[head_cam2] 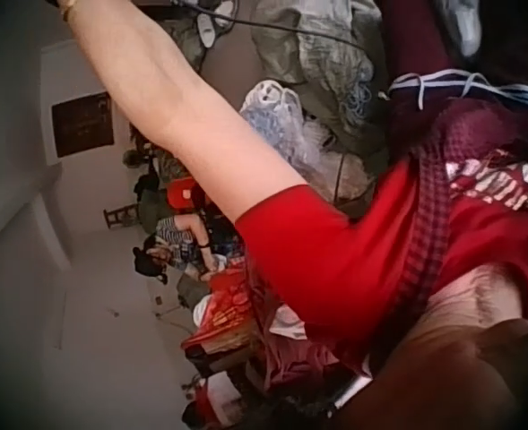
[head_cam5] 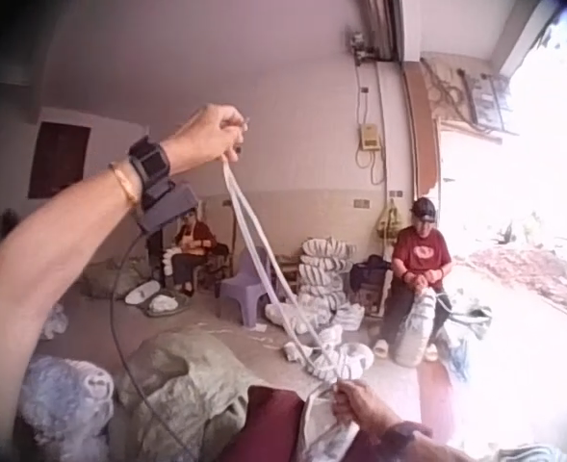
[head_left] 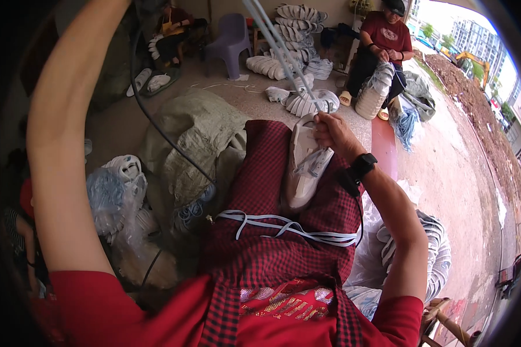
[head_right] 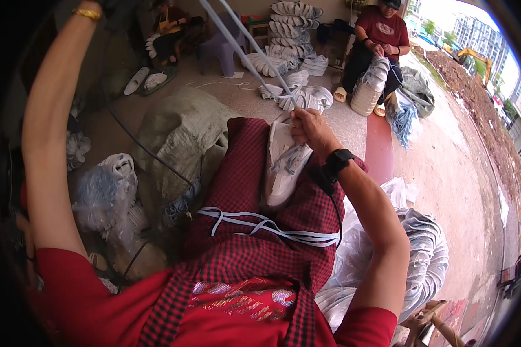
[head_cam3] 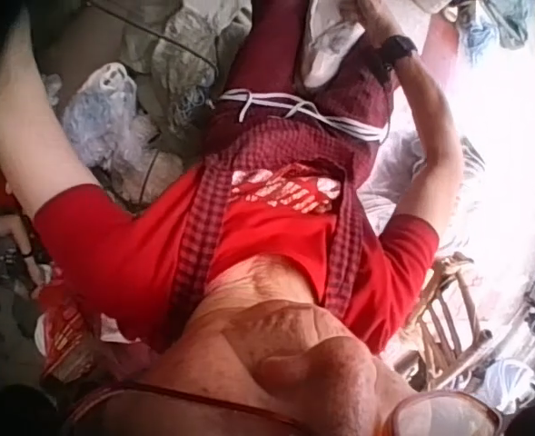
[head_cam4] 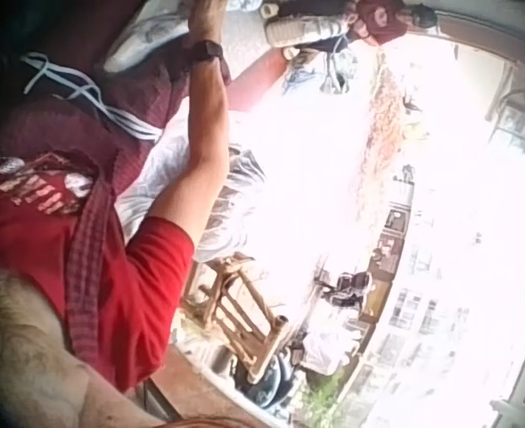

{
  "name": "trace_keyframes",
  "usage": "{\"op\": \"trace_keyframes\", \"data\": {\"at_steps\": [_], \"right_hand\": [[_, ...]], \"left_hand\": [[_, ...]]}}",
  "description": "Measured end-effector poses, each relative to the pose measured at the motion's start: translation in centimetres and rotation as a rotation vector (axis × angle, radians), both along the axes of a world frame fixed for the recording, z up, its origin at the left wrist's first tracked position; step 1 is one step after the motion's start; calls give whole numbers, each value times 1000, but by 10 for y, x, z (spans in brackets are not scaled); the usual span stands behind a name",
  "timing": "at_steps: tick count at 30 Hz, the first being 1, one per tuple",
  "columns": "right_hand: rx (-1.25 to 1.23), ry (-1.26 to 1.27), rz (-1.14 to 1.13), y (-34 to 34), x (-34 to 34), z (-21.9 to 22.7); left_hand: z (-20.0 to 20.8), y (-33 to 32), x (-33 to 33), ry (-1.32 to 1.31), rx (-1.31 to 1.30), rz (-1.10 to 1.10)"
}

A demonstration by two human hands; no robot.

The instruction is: Insert laces into a white sneaker and tie them.

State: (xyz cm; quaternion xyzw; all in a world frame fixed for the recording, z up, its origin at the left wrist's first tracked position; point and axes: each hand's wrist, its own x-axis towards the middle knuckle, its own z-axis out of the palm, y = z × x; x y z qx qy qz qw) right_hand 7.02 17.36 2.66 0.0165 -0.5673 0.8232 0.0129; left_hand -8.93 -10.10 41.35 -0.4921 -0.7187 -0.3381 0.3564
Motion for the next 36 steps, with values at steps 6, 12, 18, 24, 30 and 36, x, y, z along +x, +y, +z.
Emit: {"op": "trace_keyframes", "data": {"at_steps": [6, 12, 18, 24, 30, 36], "right_hand": [[-3, 3, 15, 2, 0, -4], [24, 40, 35, -2, -7, -8], [15, 37, -16, -8, -7, -7], [58, 74, 16, -5, -10, -11], [107, 72, -28, -9, -3, -8], [29, 36, -46, -11, -5, -8]], "left_hand": [[-253, 36, 72, 62, -133, -348], [-419, 33, 116, -567, -418, -407], [-432, 42, 112, -582, -243, -430], [-439, 48, 96, -304, -213, -464], [-422, 43, 118, -563, -280, -432], [-434, 46, 114, -424, -302, -331]]}}
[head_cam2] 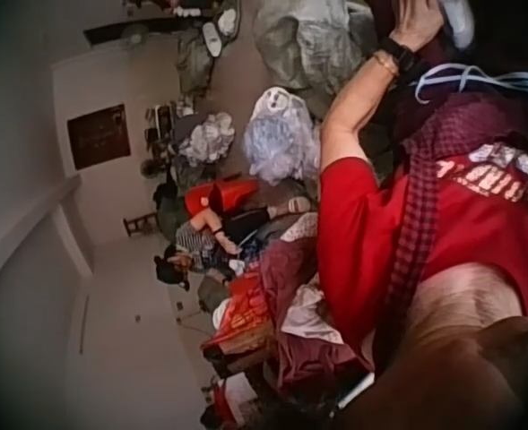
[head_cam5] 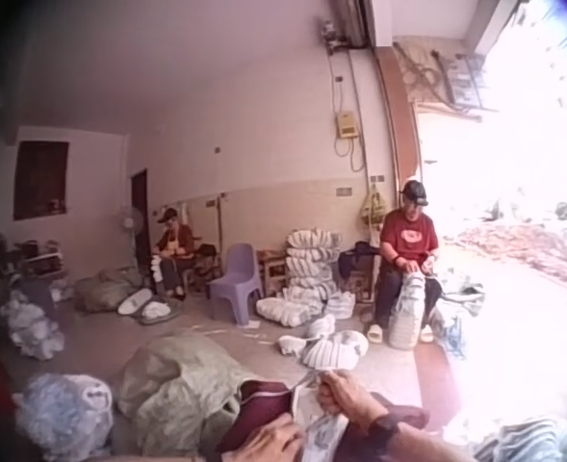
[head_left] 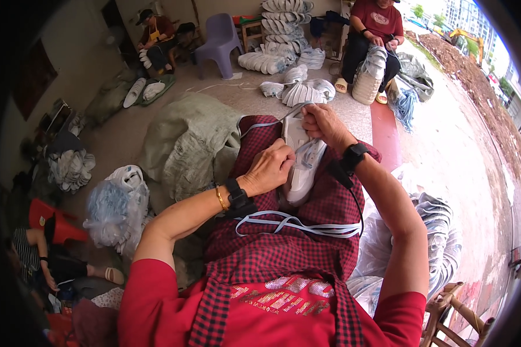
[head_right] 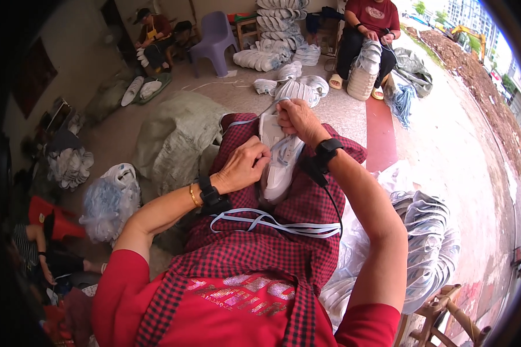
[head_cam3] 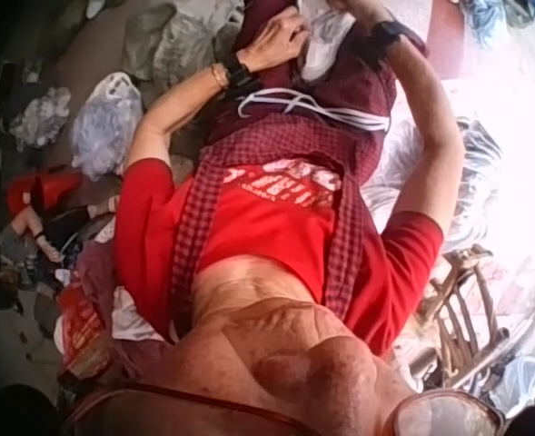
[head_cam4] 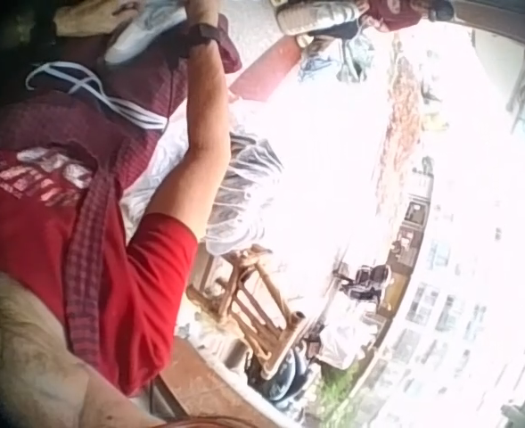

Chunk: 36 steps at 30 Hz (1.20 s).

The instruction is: Insert laces into a white sneaker and tie them.

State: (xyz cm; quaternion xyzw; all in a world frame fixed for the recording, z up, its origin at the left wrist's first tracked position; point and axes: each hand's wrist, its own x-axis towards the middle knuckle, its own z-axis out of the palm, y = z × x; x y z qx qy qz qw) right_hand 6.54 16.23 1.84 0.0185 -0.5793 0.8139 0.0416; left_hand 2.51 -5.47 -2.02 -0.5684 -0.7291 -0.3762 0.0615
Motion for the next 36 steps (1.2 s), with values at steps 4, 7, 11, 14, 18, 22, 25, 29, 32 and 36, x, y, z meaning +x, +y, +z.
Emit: {"op": "trace_keyframes", "data": {"at_steps": [4, 7, 11, 14, 18, 22, 25, 29, 32, 36], "right_hand": [[18, 10, -3, -1, -1, 0], [39, -32, -44, -2, -2, 3], [22, -43, -43, -5, -2, 3], [90, -72, -22, -2, -4, 8], [1428, 976, -482, 13, -24, 1], [1265, 452, -344, -21, -44, 72], [1352, 542, -351, -42, -45, 77], [1202, 491, -338, -15, -35, 60], [961, 349, -146, -12, -21, 54], [929, 183, -205, -41, -3, 74]], "left_hand": [[12, 4, -12, 5, -184, -51], [19, 7, -10, 75, -170, 37], [28, -2, -3, -191, -149, 84], [22, -17, 13, 45, 108, -1], [0, -24, 48, 152, 80, -212], [-24, -22, 41, 265, -156, -217], [-19, -26, 34, 268, -160, -212], [-13, -17, 19, 13, 165, -233], [-5, -9, 10, -198, 117, -74], [-11, -4, 9, -209, 20, 6]]}}
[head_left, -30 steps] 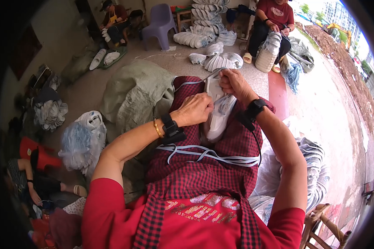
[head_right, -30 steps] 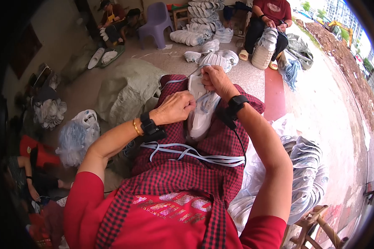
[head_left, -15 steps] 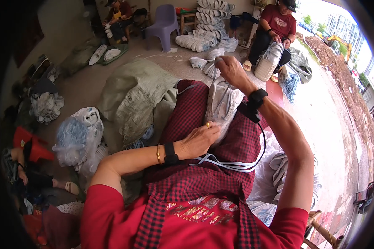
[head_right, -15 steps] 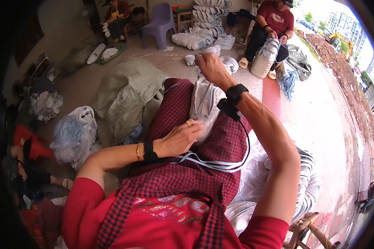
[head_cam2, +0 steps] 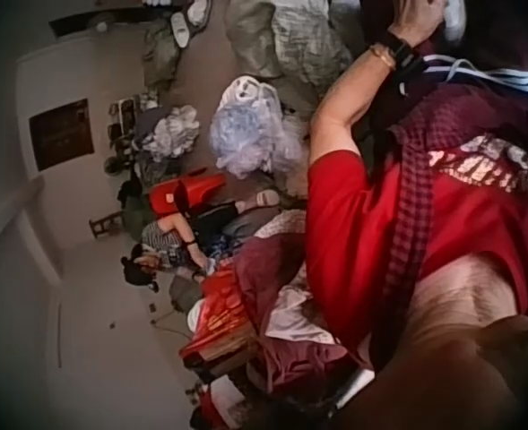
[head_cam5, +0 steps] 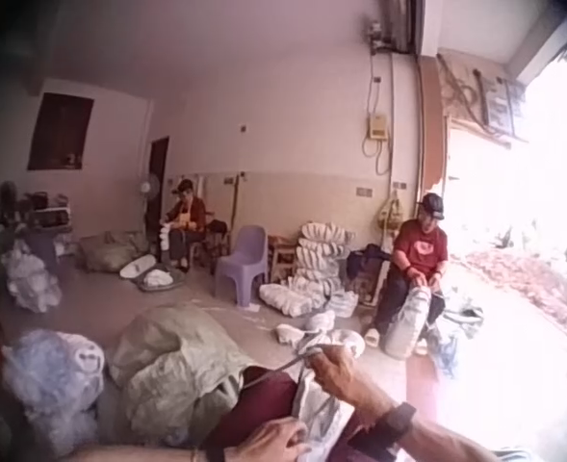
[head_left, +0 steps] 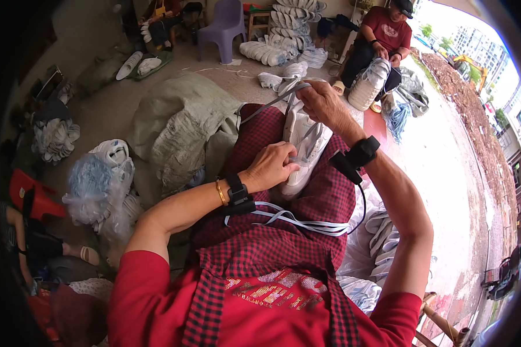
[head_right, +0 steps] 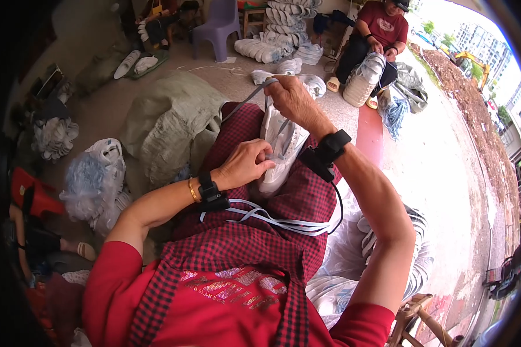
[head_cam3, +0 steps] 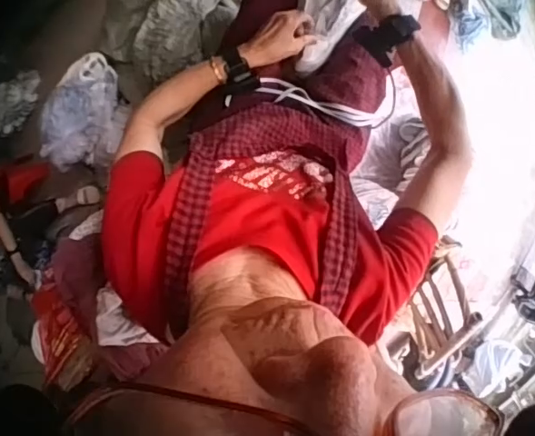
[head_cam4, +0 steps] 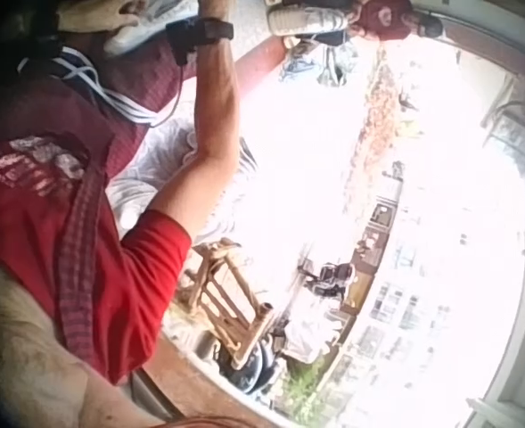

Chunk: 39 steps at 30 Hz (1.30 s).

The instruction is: Insert laces into a white sneaker and tie them.

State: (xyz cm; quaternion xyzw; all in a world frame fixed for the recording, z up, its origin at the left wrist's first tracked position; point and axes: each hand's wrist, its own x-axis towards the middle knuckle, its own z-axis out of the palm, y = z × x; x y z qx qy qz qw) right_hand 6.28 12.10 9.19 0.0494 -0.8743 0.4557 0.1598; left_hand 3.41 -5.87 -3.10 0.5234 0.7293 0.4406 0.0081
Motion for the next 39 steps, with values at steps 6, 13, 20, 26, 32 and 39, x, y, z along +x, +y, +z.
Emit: {"op": "trace_keyframes", "data": {"at_steps": [6, 13, 20, 26, 32, 39], "right_hand": [[-493, -112, 197, -41, 20, 7], [-537, -88, 198, -33, 27, 10], [-588, -37, 279, -38, 39, 39], [-619, 26, 513, -83, 71, 98], [-790, 138, 630, -63, 104, 109], [-937, 549, 340, 169, 185, 106]], "left_hand": [[6, -3, 2, 88, -49, -3], [7, 1, 14, 144, -102, -49], [23, -10, -8, -66, 152, 34], [43, 21, -40, 201, -48, -295], [67, 31, -23, -2, 73, -364], [46, -92, -154, -1371, 445, -114]]}}
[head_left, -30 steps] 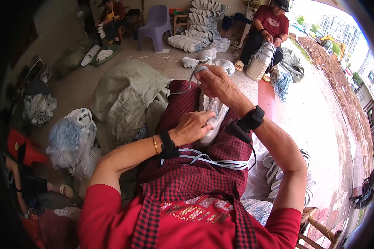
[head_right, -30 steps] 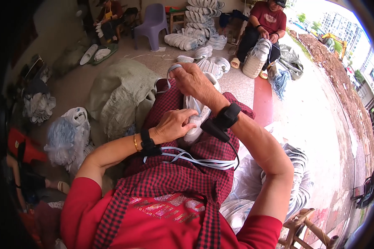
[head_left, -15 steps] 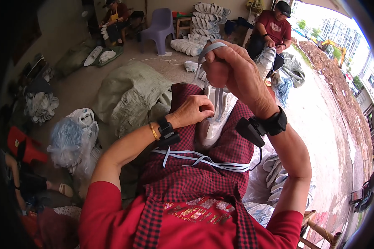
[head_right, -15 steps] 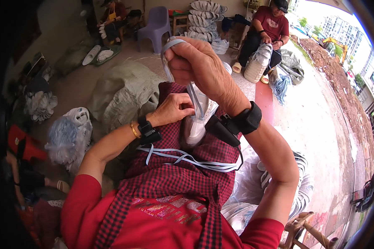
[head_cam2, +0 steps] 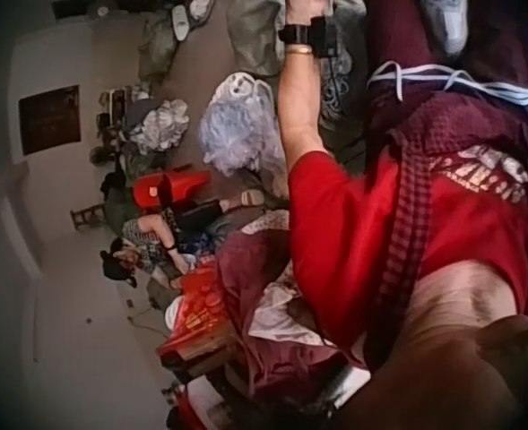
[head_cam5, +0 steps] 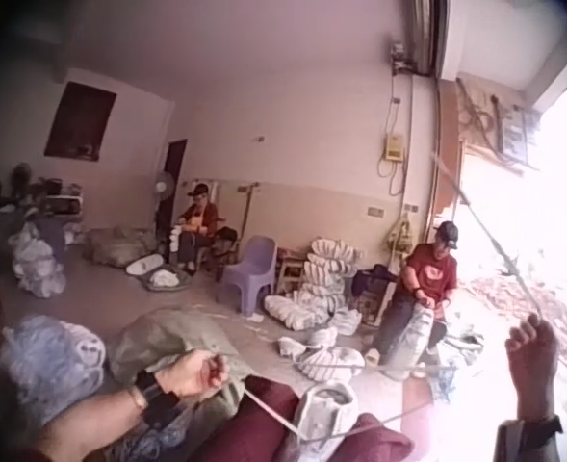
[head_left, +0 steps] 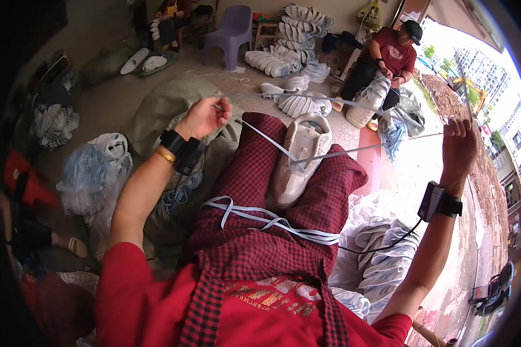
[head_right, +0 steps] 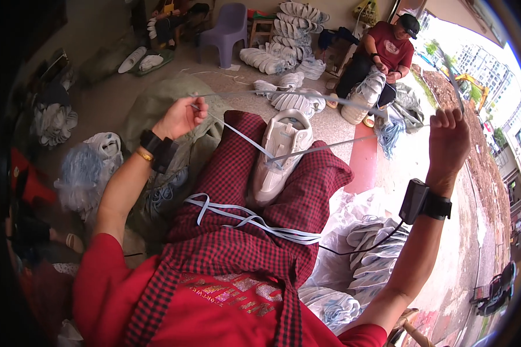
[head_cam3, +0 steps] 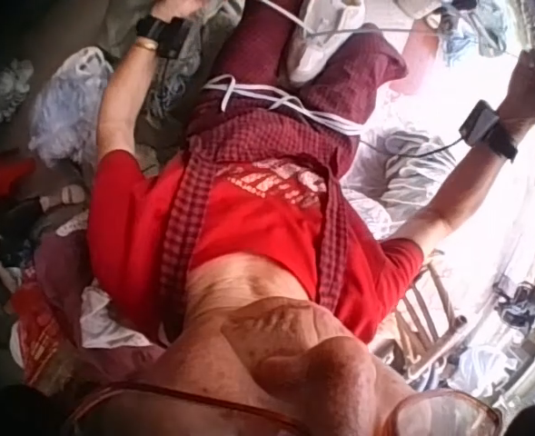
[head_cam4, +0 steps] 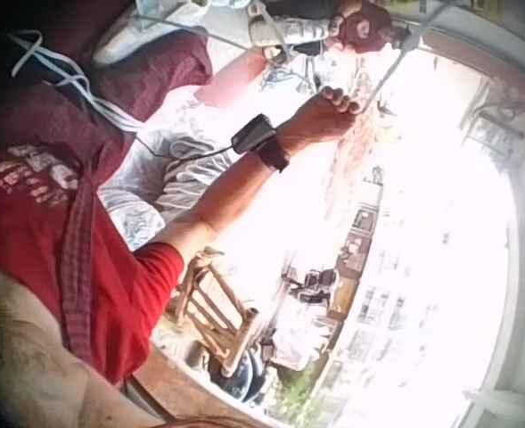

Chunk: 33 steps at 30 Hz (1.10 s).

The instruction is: Insert laces into a white sneaker and tie them.

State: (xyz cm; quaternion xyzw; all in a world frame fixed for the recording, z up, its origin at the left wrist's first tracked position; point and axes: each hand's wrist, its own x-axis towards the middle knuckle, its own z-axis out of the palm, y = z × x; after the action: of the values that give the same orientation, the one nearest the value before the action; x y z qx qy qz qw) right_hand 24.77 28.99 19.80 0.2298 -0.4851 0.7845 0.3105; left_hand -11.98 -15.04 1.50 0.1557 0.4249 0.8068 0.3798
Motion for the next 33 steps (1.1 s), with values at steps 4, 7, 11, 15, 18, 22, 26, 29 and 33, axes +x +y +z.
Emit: {"op": "trace_keyframes", "data": {"at_steps": [4, 7, 11, 15, 18, 22, 26, 29, 33], "right_hand": [[-152, -226, -440, 120, 81, -104], [11, -868, -765, 107, 78, -182], [899, -1696, -880, 52, 52, -207], [1129, -591, -932, -79, -51, -178], [1456, -393, -708, -146, -70, -158], [1554, -432, -572, -162, -91, -176], [1616, -395, -606, -143, -82, -178], [1772, -373, -635, -111, -50, -172], [1814, -426, -783, -65, 3, -159]], "left_hand": [[-37, -72, -102, -54, 113, 360], [-43, -122, -121, -66, 49, 476], [1, -92, -86, 661, -1256, 574], [-11, -46, -37, 1386, -824, 642], [11, 49, 66, 1489, -420, 263], [-10, 87, 102, 1676, -207, -48], [-9, 82, 92, 1899, -374, -53], [-4, 67, 67, 2295, -314, 54], [16, -10, 28, 2413, -448, 209]]}}
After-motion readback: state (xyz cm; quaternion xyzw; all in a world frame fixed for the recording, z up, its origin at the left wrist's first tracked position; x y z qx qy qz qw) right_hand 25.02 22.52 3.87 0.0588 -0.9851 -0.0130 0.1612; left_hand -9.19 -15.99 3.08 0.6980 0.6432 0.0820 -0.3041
